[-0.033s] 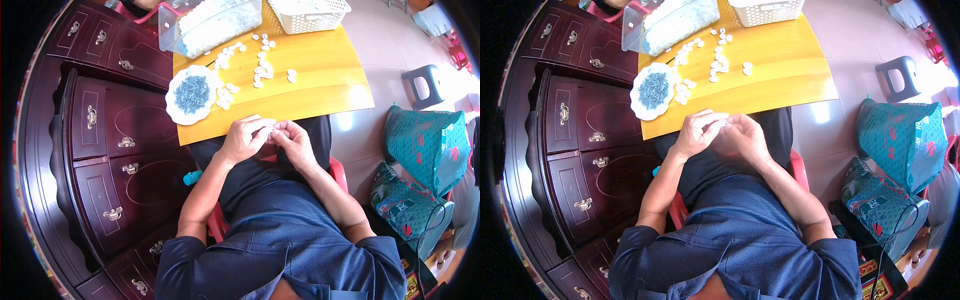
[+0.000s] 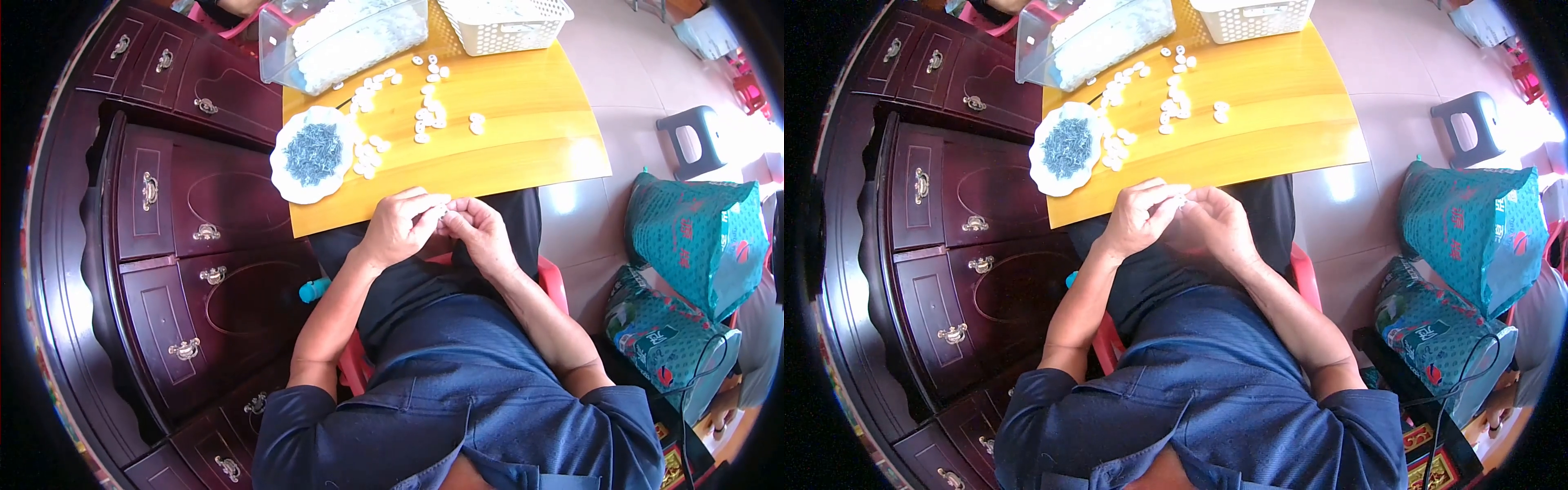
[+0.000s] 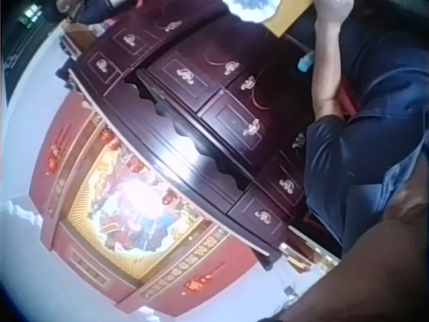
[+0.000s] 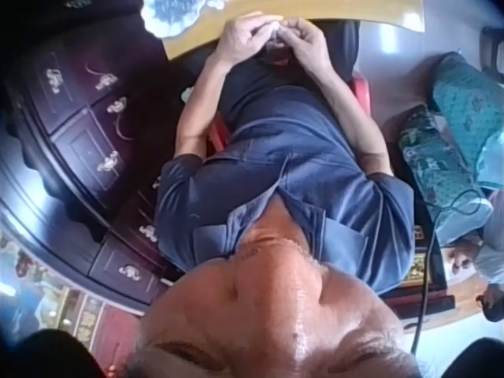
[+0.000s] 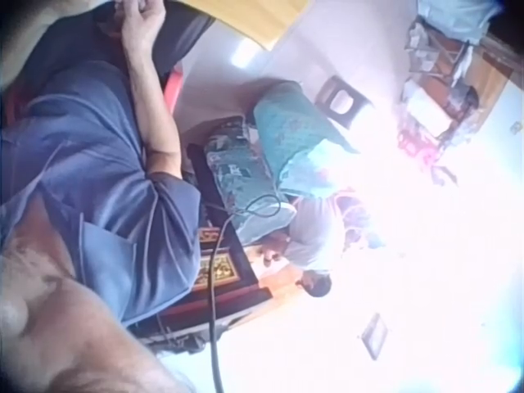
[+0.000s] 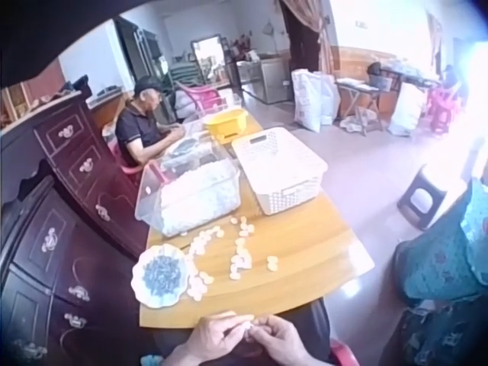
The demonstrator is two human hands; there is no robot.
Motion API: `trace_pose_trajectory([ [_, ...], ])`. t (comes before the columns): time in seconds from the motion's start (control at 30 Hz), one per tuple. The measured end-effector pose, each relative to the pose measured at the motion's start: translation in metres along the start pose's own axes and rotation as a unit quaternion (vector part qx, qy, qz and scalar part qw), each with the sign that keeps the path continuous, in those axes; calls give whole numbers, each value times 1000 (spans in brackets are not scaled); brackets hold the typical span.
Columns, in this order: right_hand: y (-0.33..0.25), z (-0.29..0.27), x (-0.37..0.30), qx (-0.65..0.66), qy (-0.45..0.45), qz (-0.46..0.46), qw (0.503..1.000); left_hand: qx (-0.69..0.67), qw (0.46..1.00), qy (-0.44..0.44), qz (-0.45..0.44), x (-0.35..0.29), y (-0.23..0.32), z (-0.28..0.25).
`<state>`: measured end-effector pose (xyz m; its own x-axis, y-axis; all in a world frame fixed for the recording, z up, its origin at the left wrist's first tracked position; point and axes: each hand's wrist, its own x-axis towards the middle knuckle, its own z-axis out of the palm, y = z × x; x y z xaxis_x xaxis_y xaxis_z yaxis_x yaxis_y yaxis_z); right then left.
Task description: Assembling small blue pins into white circular plastic button components.
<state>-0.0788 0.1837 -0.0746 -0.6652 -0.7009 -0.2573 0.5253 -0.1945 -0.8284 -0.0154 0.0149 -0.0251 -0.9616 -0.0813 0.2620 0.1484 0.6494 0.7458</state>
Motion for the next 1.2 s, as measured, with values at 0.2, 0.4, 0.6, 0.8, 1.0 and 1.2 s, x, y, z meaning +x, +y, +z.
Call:
trace_pose_trajectory([
  [0.2,-2,-1,0,6,17,49,999,78,996,-19,31,-1,5,1],
  [0.4,-2,-3,3,68,34,56,996,145,988,44,18,4,30,9],
  [0.6,2,-5,2,113,39,39,992,181,982,51,31,2,20,17],
  [0.8,-9,-8,0,144,28,86,985,118,993,8,25,3,19,11],
  [1.0,-2,-11,2,111,2,78,991,78,997,-27,-12,2,19,4],
  [1.2,-1,-11,1,111,2,59,992,98,995,-19,32,5,17,3],
])
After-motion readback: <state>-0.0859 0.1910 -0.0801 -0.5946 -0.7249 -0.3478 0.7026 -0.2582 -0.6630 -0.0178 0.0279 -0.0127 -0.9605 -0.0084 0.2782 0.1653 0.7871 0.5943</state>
